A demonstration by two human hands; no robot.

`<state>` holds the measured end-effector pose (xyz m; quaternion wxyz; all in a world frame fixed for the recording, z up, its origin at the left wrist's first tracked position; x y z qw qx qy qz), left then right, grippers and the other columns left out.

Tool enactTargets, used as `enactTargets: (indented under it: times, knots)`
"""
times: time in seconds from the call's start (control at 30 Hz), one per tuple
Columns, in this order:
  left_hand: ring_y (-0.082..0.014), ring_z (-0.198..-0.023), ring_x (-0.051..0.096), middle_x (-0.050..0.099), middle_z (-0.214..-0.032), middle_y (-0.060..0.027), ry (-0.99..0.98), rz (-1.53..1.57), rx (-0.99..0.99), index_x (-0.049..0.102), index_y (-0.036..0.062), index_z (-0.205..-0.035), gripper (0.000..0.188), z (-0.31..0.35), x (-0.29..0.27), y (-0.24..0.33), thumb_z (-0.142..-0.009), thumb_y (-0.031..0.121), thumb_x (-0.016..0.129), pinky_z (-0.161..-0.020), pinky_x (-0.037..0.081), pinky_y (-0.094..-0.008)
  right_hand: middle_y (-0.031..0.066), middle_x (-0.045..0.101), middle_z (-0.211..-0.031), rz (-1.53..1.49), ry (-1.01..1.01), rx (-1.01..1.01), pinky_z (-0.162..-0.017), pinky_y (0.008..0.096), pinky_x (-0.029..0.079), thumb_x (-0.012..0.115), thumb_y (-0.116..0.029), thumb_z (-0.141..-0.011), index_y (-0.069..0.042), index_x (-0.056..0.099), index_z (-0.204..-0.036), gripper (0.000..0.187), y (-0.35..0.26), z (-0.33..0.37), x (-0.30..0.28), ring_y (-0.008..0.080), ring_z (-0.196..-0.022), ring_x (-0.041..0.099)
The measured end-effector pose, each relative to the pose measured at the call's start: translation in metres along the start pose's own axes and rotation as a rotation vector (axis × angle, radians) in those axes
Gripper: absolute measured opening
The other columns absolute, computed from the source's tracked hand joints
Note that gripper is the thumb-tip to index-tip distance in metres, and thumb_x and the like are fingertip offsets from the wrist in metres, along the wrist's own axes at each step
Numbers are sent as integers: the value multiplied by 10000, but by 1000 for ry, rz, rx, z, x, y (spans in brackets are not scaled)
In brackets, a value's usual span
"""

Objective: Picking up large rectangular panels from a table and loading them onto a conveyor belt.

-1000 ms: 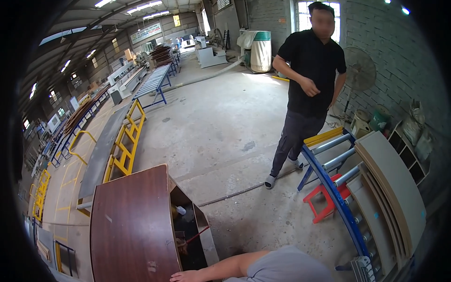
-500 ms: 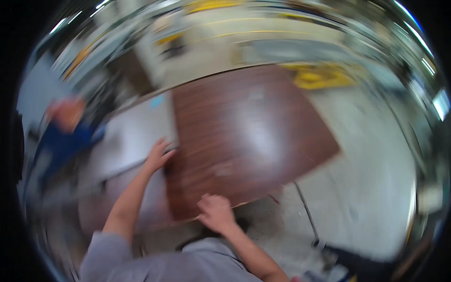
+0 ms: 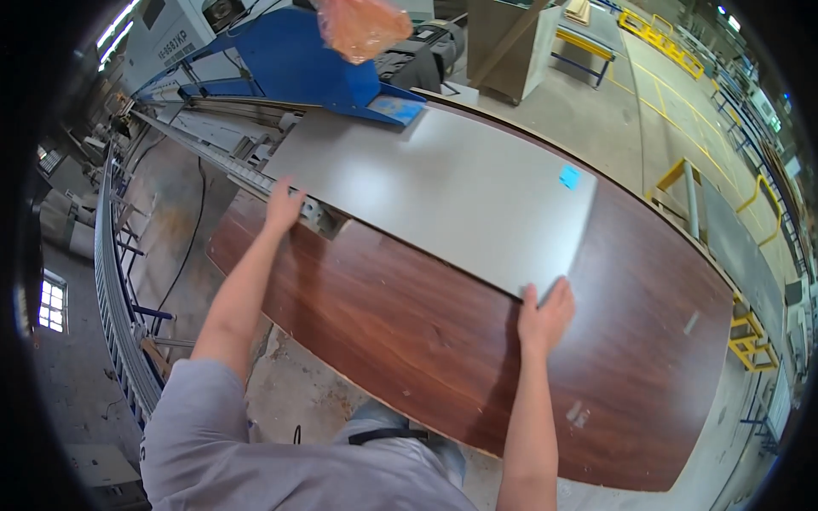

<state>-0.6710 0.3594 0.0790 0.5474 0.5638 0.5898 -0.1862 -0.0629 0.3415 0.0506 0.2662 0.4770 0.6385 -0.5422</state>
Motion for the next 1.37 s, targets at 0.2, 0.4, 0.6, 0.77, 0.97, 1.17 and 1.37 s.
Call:
enactTargets:
  times: [0.2,0.4,0.6,0.77,0.97,1.17,1.37]
  knots:
    - [-411,-1093,541,592,-1129,-265,-245,-243,-233,581,-30,-1153,638,-144,14,-166,-818,512,555,-939,424,-450,225,425,-1342,155,51,7,-1033,453,311,535,-352,-899,21,403,-1339,592,-18,-11,11,380,-1229,395]
    - [-377,-1002,613,654,-1001,-232,-316,-114,-297,673,-24,-981,650,-185,55,-196,-820,586,517,-827,471,-470,241,475,-1286,217,55,95,-1026,446,335,581,-298,-858,32,475,-1265,535,1,-29,-25,394,-1182,430]
    - [-334,-1117,556,570,-1223,-192,-542,-306,-111,528,8,-1253,684,-229,75,-142,-843,555,505,-948,431,-430,208,503,-1228,-17,223,146,-1007,436,360,575,-308,-850,-11,497,-1232,490,43,-40,-20,369,-1162,444]
    - [-373,-991,604,645,-1041,-232,-626,-357,-176,599,-134,-1066,507,-49,20,141,-893,338,531,-881,461,-424,180,508,-1215,174,351,325,-967,430,376,572,-284,-849,-37,515,-1227,455,134,27,-96,349,-1088,473]
    - [-421,-928,617,658,-952,-250,-496,-433,-95,663,-77,-952,693,-60,22,87,-848,590,502,-801,473,-477,188,503,-1229,171,461,395,-956,440,381,579,-276,-839,-45,531,-1227,454,148,27,-106,354,-1082,478]
    - [-447,-905,610,646,-925,-289,-536,-332,-59,639,-122,-951,788,1,28,145,-884,626,397,-811,456,-495,208,507,-1224,224,567,522,-938,459,382,641,-288,-780,-59,589,-1179,463,199,86,-144,383,-1089,473]
    - [-394,-940,630,634,-1008,-296,-475,-578,-83,634,-112,-1030,799,45,25,145,-839,644,456,-859,477,-452,180,503,-1250,267,504,635,-990,461,339,707,-292,-709,-100,597,-1209,546,241,162,-183,353,-1141,462]
Point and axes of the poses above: each hand's wrist, its own z-axis away from the middle knuckle, its own x-axis out of the palm, y = z × x, the point moved 10 cm from there along -z, towards the middle knuckle
